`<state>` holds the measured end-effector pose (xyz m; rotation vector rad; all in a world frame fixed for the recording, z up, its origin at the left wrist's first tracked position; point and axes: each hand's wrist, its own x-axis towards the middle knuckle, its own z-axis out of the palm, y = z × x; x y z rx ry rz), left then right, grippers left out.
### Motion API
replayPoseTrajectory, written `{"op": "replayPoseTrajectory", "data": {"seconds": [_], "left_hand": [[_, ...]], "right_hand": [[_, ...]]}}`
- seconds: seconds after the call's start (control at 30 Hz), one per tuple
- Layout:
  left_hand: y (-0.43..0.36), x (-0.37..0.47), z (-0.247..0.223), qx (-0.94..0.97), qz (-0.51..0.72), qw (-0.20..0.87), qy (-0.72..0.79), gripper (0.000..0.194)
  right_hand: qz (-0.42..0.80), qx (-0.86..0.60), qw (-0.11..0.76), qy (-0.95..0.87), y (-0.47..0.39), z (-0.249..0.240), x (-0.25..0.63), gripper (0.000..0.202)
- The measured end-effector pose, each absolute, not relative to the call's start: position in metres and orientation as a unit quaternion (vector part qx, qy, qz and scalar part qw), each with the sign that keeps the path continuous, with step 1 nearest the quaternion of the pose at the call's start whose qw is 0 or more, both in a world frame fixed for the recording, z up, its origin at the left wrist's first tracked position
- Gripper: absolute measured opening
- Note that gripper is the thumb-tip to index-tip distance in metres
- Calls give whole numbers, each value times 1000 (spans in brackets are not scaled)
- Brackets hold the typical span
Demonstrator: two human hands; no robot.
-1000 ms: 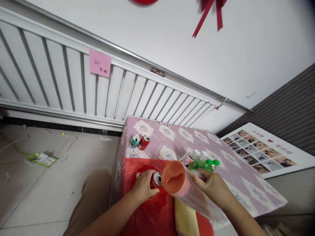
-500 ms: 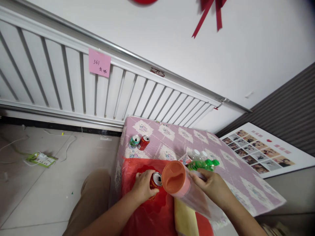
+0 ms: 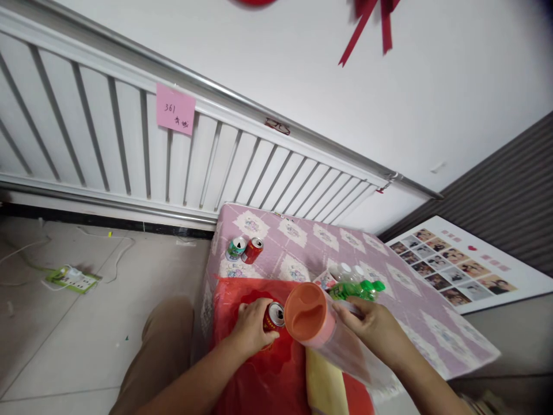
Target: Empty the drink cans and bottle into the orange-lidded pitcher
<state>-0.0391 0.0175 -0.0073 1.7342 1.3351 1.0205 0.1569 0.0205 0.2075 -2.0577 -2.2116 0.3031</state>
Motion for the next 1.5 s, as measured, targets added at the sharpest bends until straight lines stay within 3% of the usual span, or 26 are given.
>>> {"op": "replayPoseTrajectory", "data": {"seconds": [1.5], "left_hand": [[16,-42,3,674,373,366,521,65]], "right_hand": [[86,-667,70,-737,20,209,155,40]]}}
